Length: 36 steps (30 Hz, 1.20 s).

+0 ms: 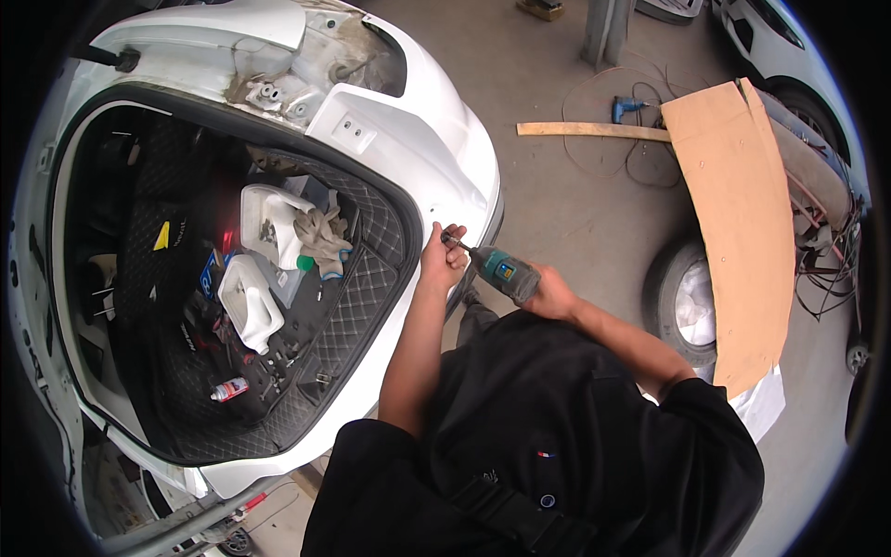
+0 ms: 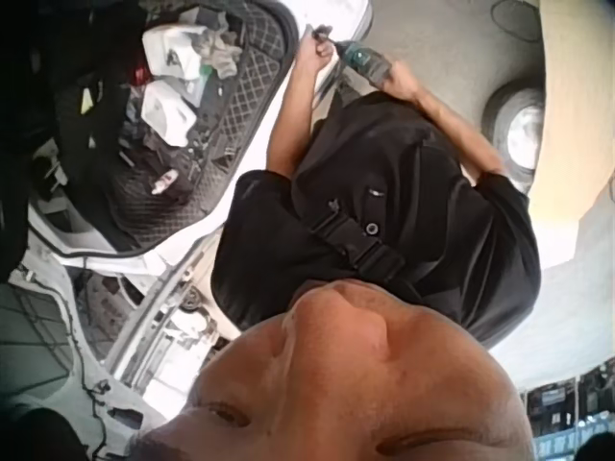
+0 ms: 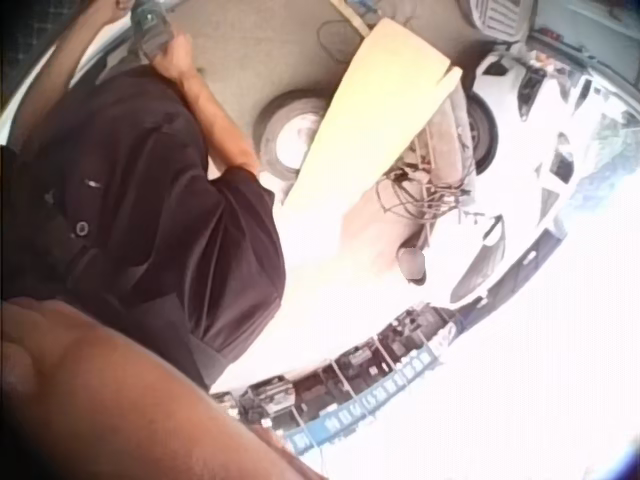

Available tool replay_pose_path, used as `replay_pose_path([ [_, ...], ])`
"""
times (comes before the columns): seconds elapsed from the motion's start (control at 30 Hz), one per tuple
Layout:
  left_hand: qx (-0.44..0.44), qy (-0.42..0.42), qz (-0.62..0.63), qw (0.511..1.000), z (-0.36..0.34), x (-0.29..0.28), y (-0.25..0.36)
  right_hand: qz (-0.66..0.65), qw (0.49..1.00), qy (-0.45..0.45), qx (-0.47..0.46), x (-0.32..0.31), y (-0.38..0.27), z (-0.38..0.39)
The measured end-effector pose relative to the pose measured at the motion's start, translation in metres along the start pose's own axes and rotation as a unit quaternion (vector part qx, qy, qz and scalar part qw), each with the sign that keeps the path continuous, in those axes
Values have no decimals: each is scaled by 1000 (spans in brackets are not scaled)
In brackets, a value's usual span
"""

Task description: The person aligns and secures a white plastic trim piece on the rear of a white car, then uses a cordless drill to fasten screws into the trunk area. The person retrieves fasteners from a container in the trunk and continues attaching components.

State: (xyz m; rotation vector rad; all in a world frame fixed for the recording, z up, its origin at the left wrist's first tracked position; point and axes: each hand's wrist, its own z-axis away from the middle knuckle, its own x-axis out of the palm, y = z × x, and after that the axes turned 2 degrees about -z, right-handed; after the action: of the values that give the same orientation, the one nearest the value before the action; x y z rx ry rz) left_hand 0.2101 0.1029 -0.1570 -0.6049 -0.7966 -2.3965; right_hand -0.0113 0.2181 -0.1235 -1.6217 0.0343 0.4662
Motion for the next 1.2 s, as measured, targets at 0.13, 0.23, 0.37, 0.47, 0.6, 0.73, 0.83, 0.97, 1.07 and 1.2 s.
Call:
replay_pose_path([
  [0.13,-28,3,-12,1000,-13,-5,9,12,1000,8,3,8,7,-5],
  [0.23,-42,6,-1,999,-18,-7,9,-5,1000,19,23,11,2,-8],
  [0.37,-54,-18,8,998,-22,-13,9,-63,994,4,87,18,12,-9],
  [0.47,-50,-24,-13,998,-26,-18,11,-99,988,-13,119,20,19,-12],
  [0.6,-55,-18,-31,998,-31,-21,13,-4,999,23,37,24,31,-16],
  [0.73,-44,12,-27,999,-40,-18,12,56,998,36,15,33,45,-19],
  [0.83,-22,51,-23,998,-43,-3,12,21,997,19,67,38,46,-27],
  [0.97,10,68,-4,998,-52,0,12,5,996,36,75,50,59,-37],
  [1.07,30,56,11,998,-60,-8,13,4,997,40,72,53,62,-48],
  [1.2,34,31,5,999,-68,-15,18,-12,997,47,67,55,64,-58],
])
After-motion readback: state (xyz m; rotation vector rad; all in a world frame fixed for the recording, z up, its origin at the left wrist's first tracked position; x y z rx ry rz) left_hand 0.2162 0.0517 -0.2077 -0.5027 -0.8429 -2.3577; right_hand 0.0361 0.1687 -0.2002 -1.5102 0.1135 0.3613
